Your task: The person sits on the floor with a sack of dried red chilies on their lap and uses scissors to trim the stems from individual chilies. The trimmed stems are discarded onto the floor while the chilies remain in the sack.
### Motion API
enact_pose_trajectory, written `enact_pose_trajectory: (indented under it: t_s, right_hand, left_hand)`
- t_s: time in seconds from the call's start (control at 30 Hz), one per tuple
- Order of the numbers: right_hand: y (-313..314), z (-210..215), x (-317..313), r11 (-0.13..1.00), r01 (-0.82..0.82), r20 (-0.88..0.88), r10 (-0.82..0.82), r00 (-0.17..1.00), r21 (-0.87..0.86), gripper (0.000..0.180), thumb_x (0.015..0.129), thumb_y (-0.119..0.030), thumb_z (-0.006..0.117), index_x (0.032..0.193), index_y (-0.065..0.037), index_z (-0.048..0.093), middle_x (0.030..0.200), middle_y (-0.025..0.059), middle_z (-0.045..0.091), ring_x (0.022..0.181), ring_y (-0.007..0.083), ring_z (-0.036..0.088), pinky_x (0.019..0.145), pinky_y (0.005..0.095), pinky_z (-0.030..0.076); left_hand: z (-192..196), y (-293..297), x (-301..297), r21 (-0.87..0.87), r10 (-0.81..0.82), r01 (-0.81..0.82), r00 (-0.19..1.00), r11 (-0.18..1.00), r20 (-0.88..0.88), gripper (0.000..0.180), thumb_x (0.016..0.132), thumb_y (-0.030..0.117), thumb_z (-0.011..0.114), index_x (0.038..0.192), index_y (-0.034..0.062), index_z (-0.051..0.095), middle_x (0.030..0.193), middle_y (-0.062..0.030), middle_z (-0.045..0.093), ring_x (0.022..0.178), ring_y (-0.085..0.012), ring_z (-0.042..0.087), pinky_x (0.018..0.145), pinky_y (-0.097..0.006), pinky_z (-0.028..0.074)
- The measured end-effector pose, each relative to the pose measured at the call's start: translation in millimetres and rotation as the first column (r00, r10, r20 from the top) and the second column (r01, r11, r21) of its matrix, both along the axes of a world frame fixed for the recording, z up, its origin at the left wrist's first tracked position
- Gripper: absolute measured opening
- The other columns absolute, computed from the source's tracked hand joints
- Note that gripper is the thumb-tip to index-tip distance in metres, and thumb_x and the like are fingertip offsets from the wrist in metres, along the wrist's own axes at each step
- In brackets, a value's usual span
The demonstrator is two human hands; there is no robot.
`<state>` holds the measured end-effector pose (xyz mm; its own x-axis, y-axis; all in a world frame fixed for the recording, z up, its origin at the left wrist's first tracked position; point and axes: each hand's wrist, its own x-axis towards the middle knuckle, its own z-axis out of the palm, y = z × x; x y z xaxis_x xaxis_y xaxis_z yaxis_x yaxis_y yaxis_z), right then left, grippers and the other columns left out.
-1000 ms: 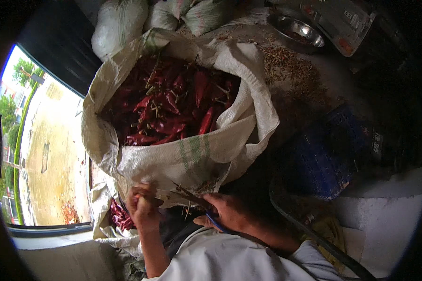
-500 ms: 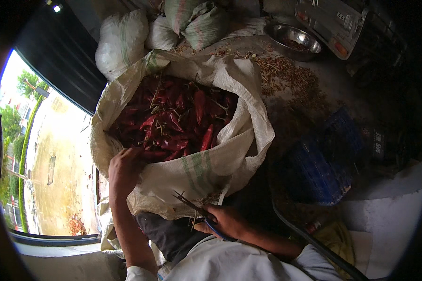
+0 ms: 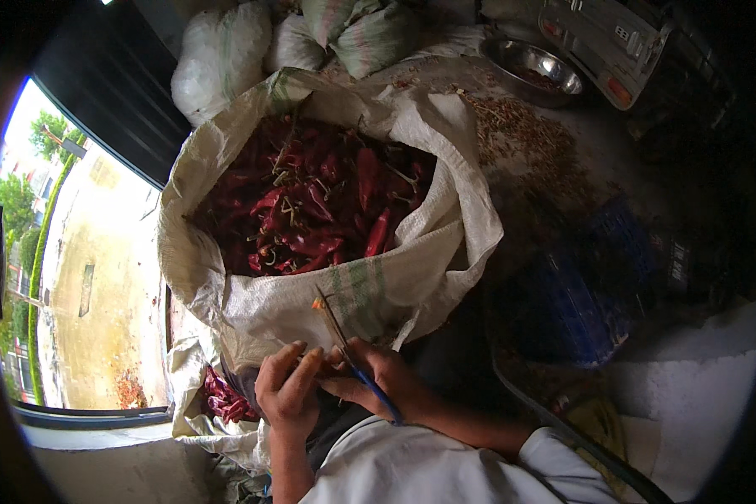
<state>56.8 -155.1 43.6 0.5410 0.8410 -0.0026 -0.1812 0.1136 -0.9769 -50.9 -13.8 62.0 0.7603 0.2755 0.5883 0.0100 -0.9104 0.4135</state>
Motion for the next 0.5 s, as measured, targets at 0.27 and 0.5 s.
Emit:
enact_pose_trajectory:
  t_s: [0.27,0.5]
  right_hand:
    - [3,-7,1,0.987,0.152,0.160,-0.157,0.975,0.042,0.023,0.089,-0.011,0.072,0.105,-0.003,0.058,0.088,0.0078,0.066,0.083,0.0133,0.066,0.073,0.0294,0.052]
    - [8,-17,-3,0.979,0.201,0.337,-0.183,0.924,-0.019,0.038,0.082,-0.016,0.079,0.110,-0.003,0.058,0.086,0.0120,0.067,0.080,0.0274,0.069,0.073,0.0345,0.054]
  left_hand:
    - [-26,-10,-6,-0.951,0.004,0.216,0.975,-0.221,0.221,0.052,0.090,0.017,0.068,0.134,-0.0059,0.051,0.123,-0.0163,0.062,0.088,-0.0183,0.066,0.075,-0.027,0.055]
    - [-37,-18,-4,-0.973,-0.053,0.232,0.972,0.009,0.231,0.045,0.089,0.015,0.071,0.126,-0.0054,0.056,0.112,-0.0114,0.065,0.100,-0.0191,0.064,0.083,-0.030,0.053]
